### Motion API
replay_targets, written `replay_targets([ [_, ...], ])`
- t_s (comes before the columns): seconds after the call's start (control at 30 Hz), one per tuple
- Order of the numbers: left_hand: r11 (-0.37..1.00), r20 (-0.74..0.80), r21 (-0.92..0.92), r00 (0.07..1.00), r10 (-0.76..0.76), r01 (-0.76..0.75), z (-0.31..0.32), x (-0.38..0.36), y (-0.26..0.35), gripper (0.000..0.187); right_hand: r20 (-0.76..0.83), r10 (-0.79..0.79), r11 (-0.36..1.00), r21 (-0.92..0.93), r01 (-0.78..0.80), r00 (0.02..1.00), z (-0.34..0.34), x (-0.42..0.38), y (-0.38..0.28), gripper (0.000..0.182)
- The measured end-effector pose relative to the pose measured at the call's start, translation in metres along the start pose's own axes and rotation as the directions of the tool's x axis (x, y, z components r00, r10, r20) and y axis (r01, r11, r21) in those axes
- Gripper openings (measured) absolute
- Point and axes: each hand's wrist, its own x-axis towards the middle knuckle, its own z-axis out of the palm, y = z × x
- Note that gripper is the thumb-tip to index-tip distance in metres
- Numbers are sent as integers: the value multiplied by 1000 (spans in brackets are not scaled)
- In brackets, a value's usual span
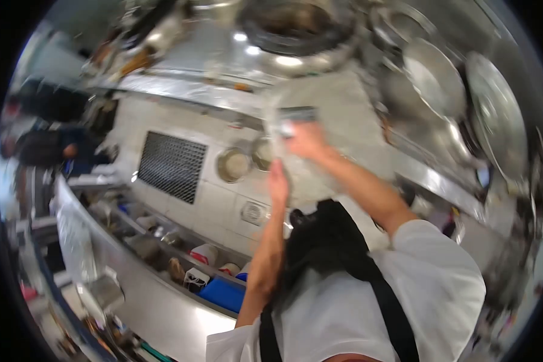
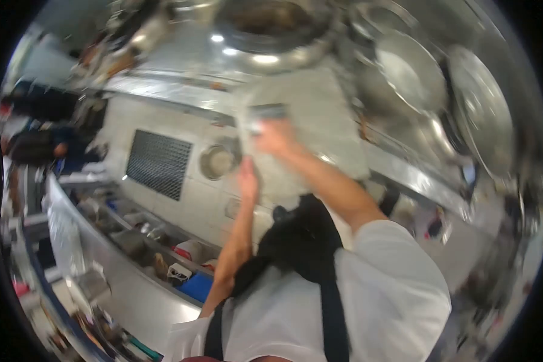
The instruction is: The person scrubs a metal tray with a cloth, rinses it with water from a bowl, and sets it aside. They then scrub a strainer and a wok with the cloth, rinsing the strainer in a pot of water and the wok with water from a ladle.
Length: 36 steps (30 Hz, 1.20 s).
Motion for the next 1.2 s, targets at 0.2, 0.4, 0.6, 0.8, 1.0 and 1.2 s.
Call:
replay_targets([
  [0.2,968,-23,-8,967,-252,252,-16,0,12,57,33,246,964,-114,-241,969,-32,79,36,62],
  [0.4,966,49,-116,973,-226,230,-26,2,14,65,209,-103,938,-305,165,972,1,32,-65,55],
  [0.6,937,-15,29,938,-347,347,-29,1,24,69,-196,-34,998,-50,25,980,16,64,-27,50],
  [0.8,931,15,-4,931,-366,366,-29,-7,32,71,-189,-229,971,-112,211,955,-13,-42,16,65],
  [1.0,937,13,-60,939,-345,345,-10,7,23,69,-333,101,990,-56,-127,937,3,69,59,50],
  [1.2,919,-7,-89,922,-387,385,-11,11,14,67,-186,-281,958,6,287,942,-38,-42,76,56],
])
